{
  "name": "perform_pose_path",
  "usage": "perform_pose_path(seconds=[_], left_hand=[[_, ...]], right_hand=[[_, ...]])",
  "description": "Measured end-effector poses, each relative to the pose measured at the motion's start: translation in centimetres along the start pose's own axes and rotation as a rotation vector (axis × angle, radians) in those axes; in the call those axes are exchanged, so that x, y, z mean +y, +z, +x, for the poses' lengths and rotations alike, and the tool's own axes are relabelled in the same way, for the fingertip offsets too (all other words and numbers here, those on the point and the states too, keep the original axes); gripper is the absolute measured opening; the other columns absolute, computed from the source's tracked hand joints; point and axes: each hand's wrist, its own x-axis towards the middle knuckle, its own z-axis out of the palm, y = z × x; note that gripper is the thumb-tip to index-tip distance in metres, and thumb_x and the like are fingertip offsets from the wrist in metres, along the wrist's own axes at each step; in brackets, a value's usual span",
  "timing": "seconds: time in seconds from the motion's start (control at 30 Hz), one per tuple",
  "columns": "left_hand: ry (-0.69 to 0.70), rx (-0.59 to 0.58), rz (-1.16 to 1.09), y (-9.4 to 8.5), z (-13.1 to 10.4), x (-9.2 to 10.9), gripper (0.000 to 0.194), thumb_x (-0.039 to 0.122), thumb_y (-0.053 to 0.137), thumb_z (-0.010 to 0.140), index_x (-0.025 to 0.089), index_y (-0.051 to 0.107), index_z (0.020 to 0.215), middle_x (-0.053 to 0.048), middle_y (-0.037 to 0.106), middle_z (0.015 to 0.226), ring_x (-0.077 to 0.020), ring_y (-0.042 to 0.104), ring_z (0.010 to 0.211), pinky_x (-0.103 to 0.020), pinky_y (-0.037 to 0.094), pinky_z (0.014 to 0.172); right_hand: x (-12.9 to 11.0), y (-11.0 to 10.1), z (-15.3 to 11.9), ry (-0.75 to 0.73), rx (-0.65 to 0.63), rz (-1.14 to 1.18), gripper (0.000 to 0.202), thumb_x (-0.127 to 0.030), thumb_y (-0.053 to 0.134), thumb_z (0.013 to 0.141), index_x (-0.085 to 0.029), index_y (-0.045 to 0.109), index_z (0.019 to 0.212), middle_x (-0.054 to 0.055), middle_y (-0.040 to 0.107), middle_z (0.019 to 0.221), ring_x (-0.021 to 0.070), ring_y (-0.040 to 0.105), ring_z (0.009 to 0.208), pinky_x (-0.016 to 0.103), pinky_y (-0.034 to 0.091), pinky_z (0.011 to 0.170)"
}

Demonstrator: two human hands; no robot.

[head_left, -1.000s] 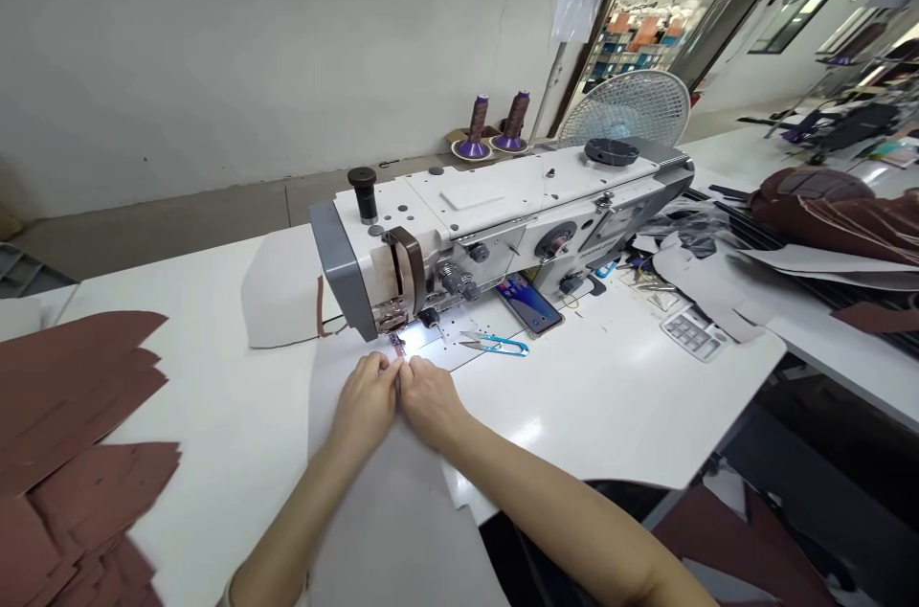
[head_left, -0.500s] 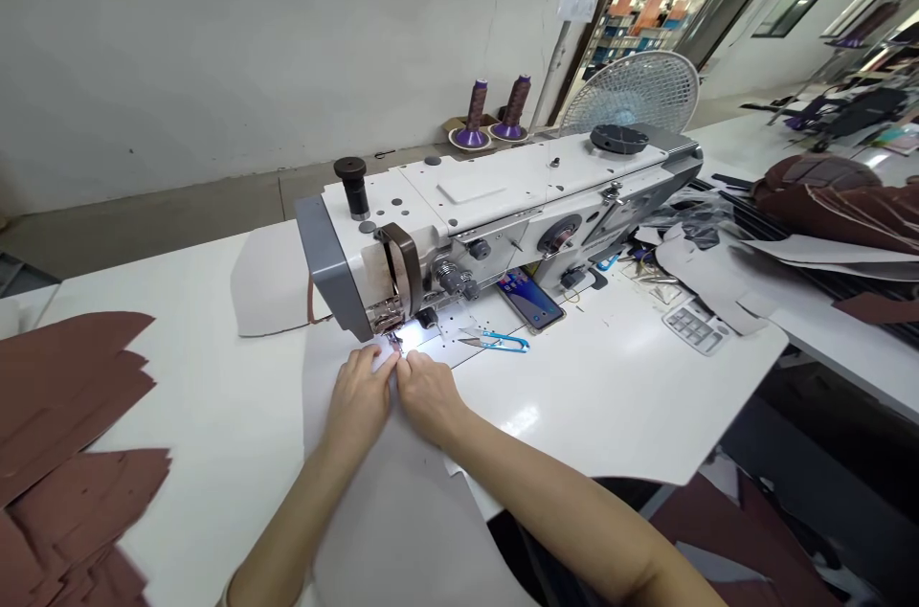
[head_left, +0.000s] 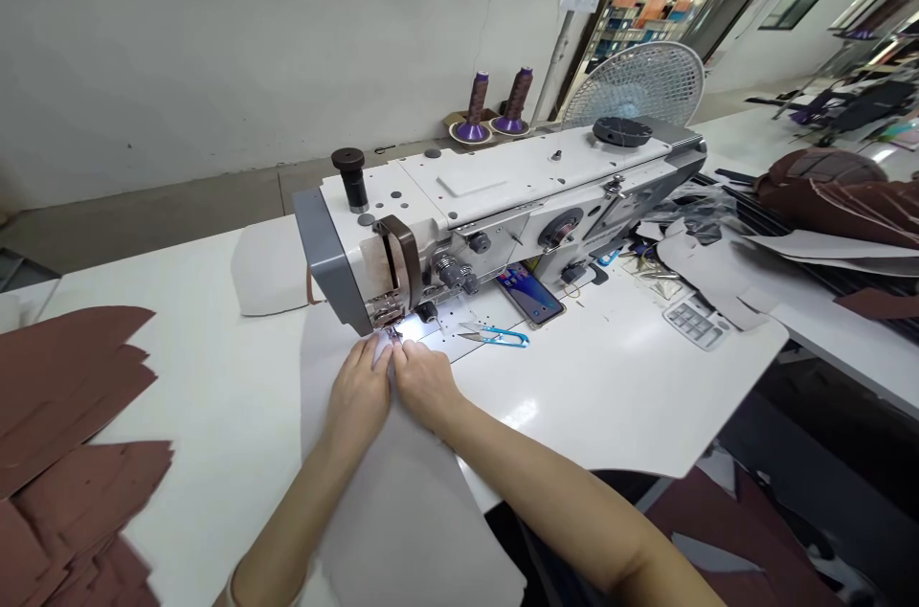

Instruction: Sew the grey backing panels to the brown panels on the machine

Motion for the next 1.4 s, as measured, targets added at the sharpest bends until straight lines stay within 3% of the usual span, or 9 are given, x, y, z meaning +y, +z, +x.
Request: perform_pose_path(seconds=[0.33, 0.77, 1.4], left_hand=[[-0.076, -0.053, -0.08, 1.1, -0.3, -0.8, 0.039, 0.012, 0.034, 0.086, 0.011, 0.059, 0.115, -0.016, 0.056, 0.128, -0.0285, 0.046, 0.123, -0.046, 0.043, 0.101], [0.0, -0.001, 0.032, 0.9, -0.5, -0.4, 0.034, 0.012, 0.035, 0.089, 0.008, 0.06, 0.112, -0.018, 0.058, 0.124, -0.0287, 0.051, 0.118, -0.045, 0.044, 0.099], [-0.009, -0.005, -0.037, 0.1, -0.4, 0.2, 0.034, 0.011, 0.037, 0.088, 0.008, 0.06, 0.112, -0.019, 0.06, 0.121, -0.0294, 0.051, 0.117, -0.047, 0.04, 0.101]], right_hand=[[0.0, -0.4, -0.1, 0.002, -0.037, -0.004, 0.018, -0.009, 0.036, 0.092, -0.015, 0.052, 0.099, 0.009, 0.058, 0.089, 0.0198, 0.054, 0.081, 0.026, 0.042, 0.057], [0.3, 0.1, -0.1, -0.022, -0.01, 0.01, 0.02, -0.009, 0.036, 0.091, -0.015, 0.052, 0.1, 0.008, 0.057, 0.089, 0.02, 0.054, 0.08, 0.027, 0.043, 0.056], [0.2, -0.3, -0.1, -0.027, -0.018, 0.029, 0.018, -0.01, 0.035, 0.093, -0.014, 0.052, 0.099, 0.008, 0.057, 0.09, 0.0197, 0.055, 0.081, 0.027, 0.046, 0.058]])
